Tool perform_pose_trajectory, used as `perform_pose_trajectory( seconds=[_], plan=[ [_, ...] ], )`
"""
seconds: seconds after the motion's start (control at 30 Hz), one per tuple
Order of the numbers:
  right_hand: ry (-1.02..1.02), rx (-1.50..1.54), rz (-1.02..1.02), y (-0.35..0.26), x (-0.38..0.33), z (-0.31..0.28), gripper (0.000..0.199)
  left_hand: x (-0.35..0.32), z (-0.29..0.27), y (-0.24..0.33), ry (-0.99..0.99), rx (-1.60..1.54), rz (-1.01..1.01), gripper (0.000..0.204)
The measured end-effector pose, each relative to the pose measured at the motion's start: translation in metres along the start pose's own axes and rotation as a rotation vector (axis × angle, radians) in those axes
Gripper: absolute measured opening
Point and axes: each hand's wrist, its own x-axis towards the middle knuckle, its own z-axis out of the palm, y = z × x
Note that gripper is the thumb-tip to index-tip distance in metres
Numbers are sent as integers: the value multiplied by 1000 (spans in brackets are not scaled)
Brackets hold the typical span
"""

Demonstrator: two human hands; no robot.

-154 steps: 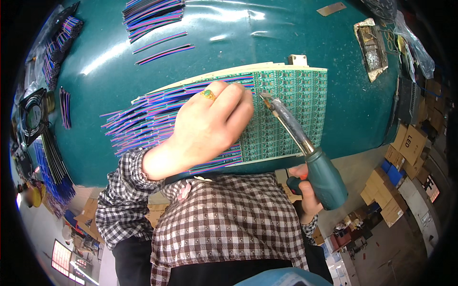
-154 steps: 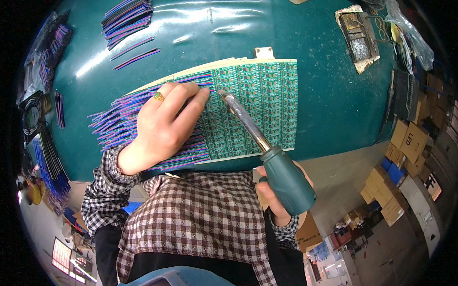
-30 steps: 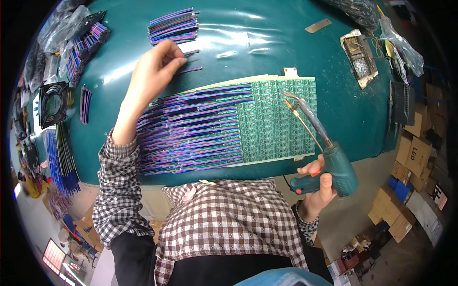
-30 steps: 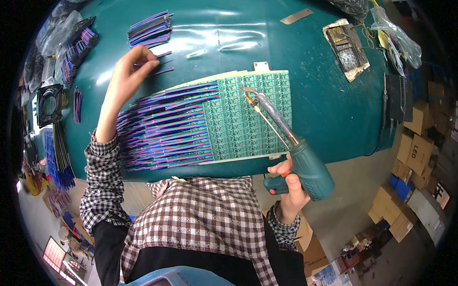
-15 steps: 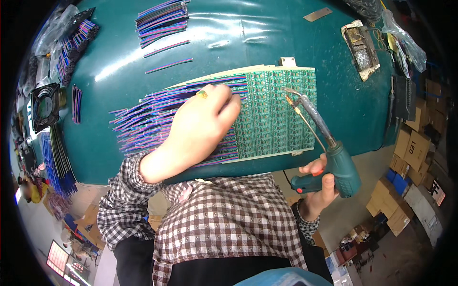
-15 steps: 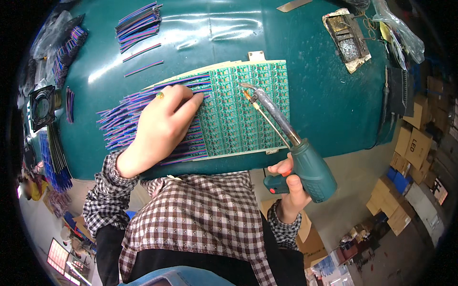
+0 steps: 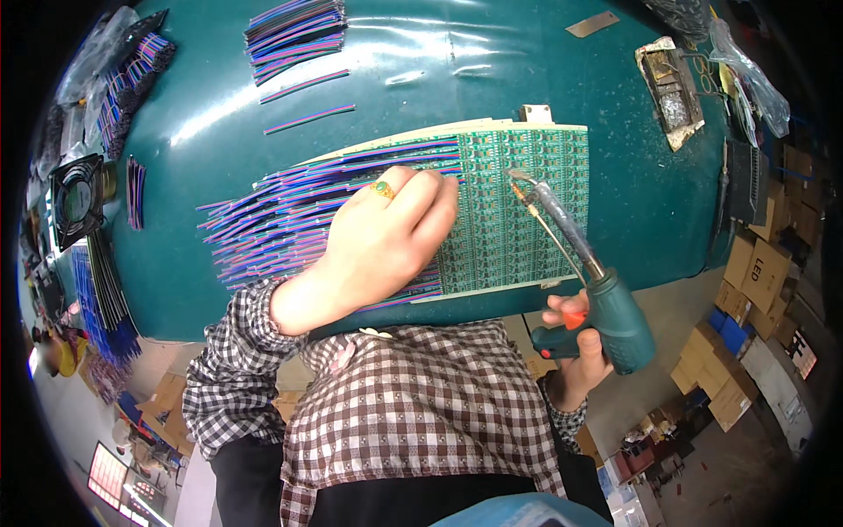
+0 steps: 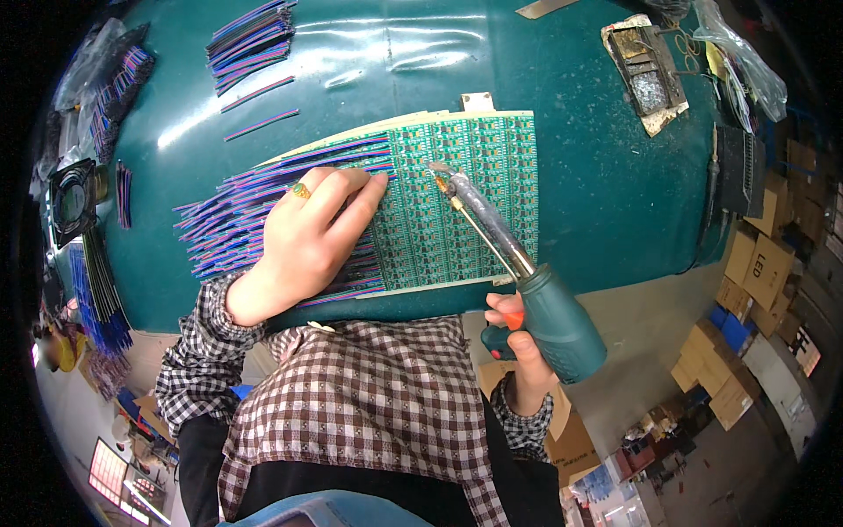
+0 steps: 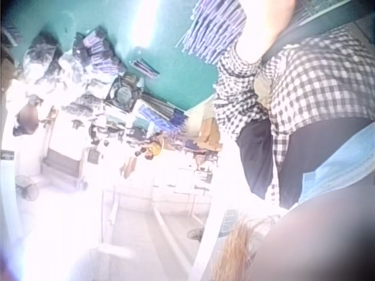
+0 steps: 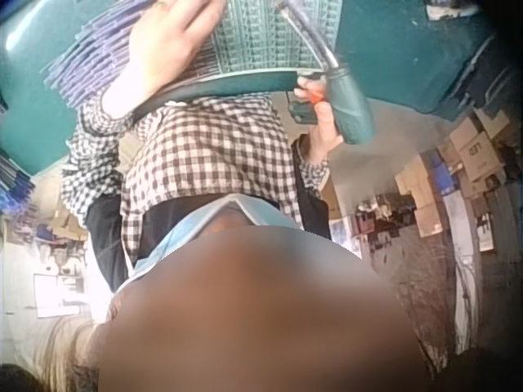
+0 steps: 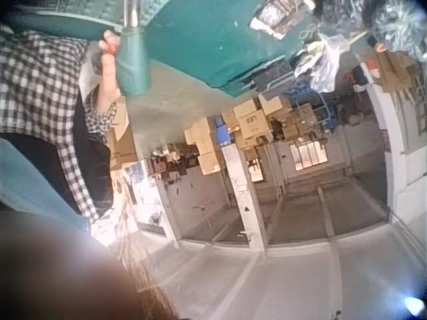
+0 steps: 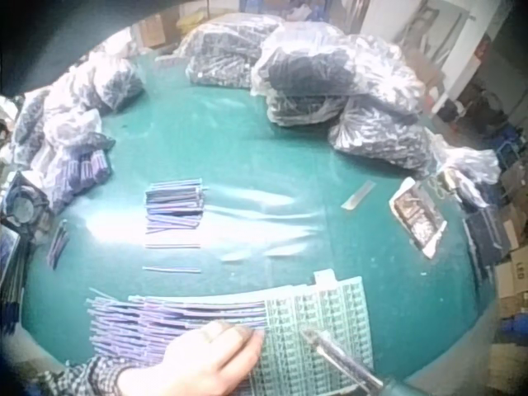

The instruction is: The person solders bundles of wires to a circuit board with a soldering iron.

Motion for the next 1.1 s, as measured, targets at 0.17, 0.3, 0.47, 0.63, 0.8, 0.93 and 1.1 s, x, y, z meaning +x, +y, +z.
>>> perform_pose_trajectory(
  seconds=[0.17,0.3,0.47,0.63,0.8,0.93,1.1],
  plan=[
    [-11,-8,29,-1,-6,4,52,-1,0,1,-33,-14,-17,33],
    [-38,-82,57,-1,-9,5,48,0,0,-1,-10,-27,1,34],
    [-42,-14,41,-1,-8,8,37,0,0,-1,-8,-40,-10,32],
    [-34,-154,43,-3,-6,13,38,1,1,-1,-1,-48,-14,32],
    [-36,-184,53,-2,-7,13,34,1,0,0,-12,-50,-28,31],
    [-41,-170,46,8,-10,4,56,2,-1,0,-6,-63,-28,31],
    [-51,-194,30,7,-8,4,56,1,0,-1,-3,-74,-25,31]
  ],
)
